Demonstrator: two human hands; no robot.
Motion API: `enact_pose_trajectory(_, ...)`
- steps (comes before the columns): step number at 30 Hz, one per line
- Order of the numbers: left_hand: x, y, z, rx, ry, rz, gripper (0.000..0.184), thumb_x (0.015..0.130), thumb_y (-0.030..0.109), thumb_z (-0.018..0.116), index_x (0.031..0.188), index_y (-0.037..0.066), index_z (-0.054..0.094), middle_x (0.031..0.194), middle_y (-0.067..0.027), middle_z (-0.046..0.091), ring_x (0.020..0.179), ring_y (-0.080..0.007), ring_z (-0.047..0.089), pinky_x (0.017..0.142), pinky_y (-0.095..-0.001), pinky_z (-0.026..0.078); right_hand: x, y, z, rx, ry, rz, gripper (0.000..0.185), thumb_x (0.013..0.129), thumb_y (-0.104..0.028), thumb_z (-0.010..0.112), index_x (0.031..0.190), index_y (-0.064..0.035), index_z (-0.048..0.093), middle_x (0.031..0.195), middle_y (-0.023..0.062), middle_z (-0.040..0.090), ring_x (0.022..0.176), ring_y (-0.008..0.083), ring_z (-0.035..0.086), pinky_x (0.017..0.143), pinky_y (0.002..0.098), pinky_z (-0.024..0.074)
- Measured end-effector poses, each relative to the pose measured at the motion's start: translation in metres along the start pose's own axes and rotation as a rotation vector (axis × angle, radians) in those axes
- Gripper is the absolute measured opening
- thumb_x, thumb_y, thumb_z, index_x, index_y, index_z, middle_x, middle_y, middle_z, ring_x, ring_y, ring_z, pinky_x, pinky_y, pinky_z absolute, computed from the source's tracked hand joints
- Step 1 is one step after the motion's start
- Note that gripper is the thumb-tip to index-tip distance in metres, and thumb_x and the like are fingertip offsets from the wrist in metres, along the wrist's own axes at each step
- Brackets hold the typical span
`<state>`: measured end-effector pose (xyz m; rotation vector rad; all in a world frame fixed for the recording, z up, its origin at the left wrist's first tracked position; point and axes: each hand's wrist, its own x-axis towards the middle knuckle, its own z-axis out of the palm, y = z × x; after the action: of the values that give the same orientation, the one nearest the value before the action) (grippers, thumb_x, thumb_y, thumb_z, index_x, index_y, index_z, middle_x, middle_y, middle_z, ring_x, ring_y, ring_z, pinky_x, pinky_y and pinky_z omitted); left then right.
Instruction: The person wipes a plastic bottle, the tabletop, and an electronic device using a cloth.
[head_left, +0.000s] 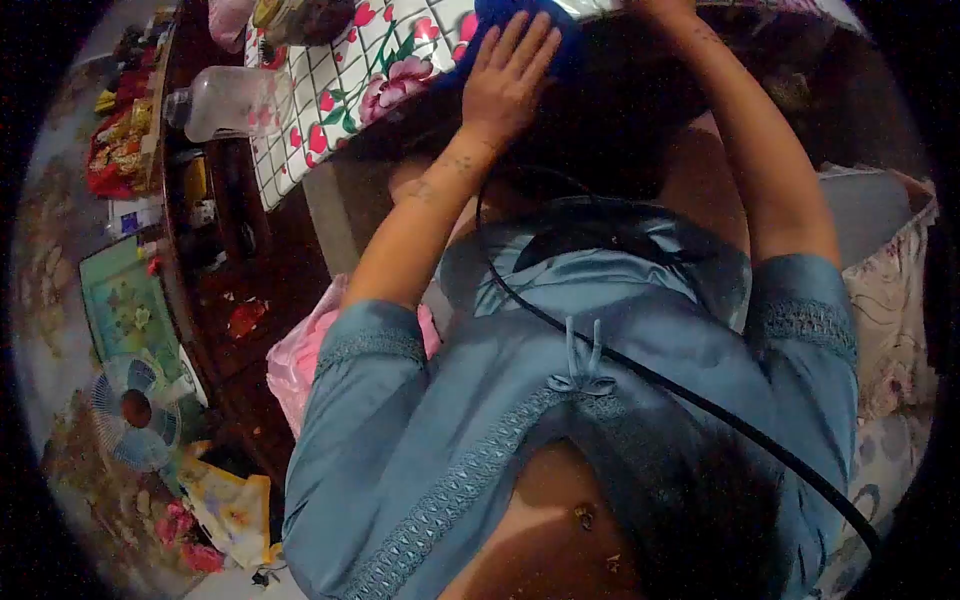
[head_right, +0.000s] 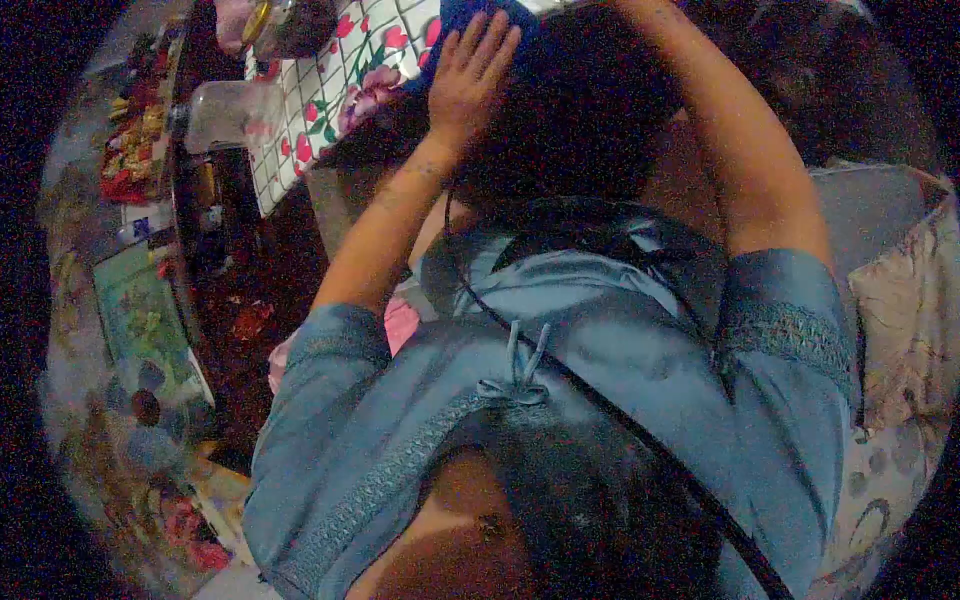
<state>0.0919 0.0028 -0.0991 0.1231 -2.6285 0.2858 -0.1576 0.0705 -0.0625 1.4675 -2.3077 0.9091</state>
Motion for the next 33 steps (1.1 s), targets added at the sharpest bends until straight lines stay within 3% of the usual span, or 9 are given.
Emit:
enact_pose_trajectory(2,-0.026,0.007,0.007,-0.071,-0.077,0.04,0.052,0.088,0.026,0.061,0.136,0.011,0.048,0.145,-0.0085,0.044,0.131,-0.0311,0.043,0.109,-0.0475,0.033,-0.008,0.002,0.007,0.039,-0.016,0.014,0.027,0.089,-0.023,0.05,0.103,-0.0025,0.06,0.114,0.0172,0.059,0.106,0.0355,0.054,0.091,0.0442,0.0448)
enact_pose_trajectory(3,-0.041,0.009,0.014,-0.143,-0.139,0.079,0.053,0.086,0.024,0.064,0.135,0.012,0.049,0.144,-0.0094,0.045,0.129,-0.0318,0.045,0.109,-0.0464,0.034,-0.014,0.006,0.018,0.011,0.139,-0.151,0.025,0.088,-0.019,0.051,0.103,-0.0013,0.06,0.115,0.0179,0.059,0.105,0.0366,0.055,0.091,0.0442,0.0456)
enact_pose_trajectory(4,-0.07,0.004,0.032,-0.219,-0.238,-0.017,0.051,0.088,0.023,0.062,0.136,0.012,0.049,0.143,-0.0114,0.045,0.127,-0.0334,0.046,0.108,-0.0459,0.035,-0.018,0.011,0.026,-0.021,0.295,-0.316,0.024,0.087,-0.015,0.052,0.104,-0.0001,0.06,0.115,0.0187,0.059,0.104,0.0377,0.056,0.09,0.0442,0.0464)
enact_pose_trajectory(8,-0.115,-0.025,0.066,-0.099,-0.54,-0.428,0.05,0.088,0.023,0.062,0.135,0.011,0.05,0.141,-0.0113,0.046,0.125,-0.0326,0.047,0.107,-0.0452,0.036,-0.065,-0.031,-0.024,0.386,0.229,-0.458,0.019,0.081,0.002,0.057,0.099,0.0013,0.061,0.109,0.0177,0.062,0.105,0.0367,0.057,0.09,0.0438,0.0478)
enact_pose_trajectory(15,-0.123,-0.09,0.095,0.196,-0.768,-0.977,0.048,0.088,0.022,0.061,0.133,0.01,0.051,0.138,-0.0113,0.048,0.123,-0.0312,0.048,0.105,-0.044,0.037,-0.076,-0.003,0.004,0.514,0.149,-0.319,0.023,0.075,-0.002,0.06,0.098,-0.0046,0.062,0.105,0.0105,0.064,0.102,0.0308,0.059,0.088,0.0389,0.0486)
enact_pose_trajectory(18,-0.119,-0.078,0.109,0.229,-0.802,-0.953,0.047,0.088,0.021,0.061,0.132,0.01,0.051,0.136,-0.0113,0.049,0.121,-0.0306,0.048,0.104,-0.0435,0.037,-0.073,-0.008,-0.003,0.539,0.139,-0.318,0.018,0.07,-0.001,0.063,0.087,-0.0067,0.062,0.091,0.006,0.064,0.09,0.0253,0.06,0.08,0.0357,0.0504)
enact_pose_trajectory(25,-0.049,0.004,0.171,0.031,-0.72,-0.494,0.045,0.089,0.021,0.06,0.131,0.008,0.052,0.133,-0.0113,0.05,0.119,-0.0292,0.05,0.102,-0.0423,0.038,-0.056,0.008,-0.005,0.6,0.351,-0.091,0.01,0.067,-0.012,0.061,0.077,-0.0091,0.061,0.078,0.006,0.06,0.082,0.0259,0.059,0.072,0.0378,0.0496)
enact_pose_trajectory(29,-0.001,0.043,0.197,-0.124,-0.636,-0.284,0.043,0.089,0.02,0.06,0.13,0.008,0.053,0.131,-0.0112,0.052,0.117,-0.0284,0.05,0.101,-0.0416,0.039,-0.052,0.03,-0.002,0.539,0.3,-0.119,0.01,0.078,-0.006,0.061,0.087,-0.0061,0.065,0.085,0.0089,0.065,0.083,0.027,0.062,0.074,0.0368,0.0507)
enact_pose_trajectory(33,-0.009,0.046,0.189,-0.175,-0.598,-0.255,0.042,0.089,0.019,0.06,0.129,0.007,0.053,0.129,-0.0112,0.053,0.115,-0.0276,0.051,0.1,-0.0409,0.04,-0.045,0.038,-0.029,0.673,0.221,-0.086,0.013,0.074,0.003,0.06,0.086,-0.0001,0.064,0.088,0.0142,0.065,0.085,0.0327,0.062,0.075,0.0407,0.0507)
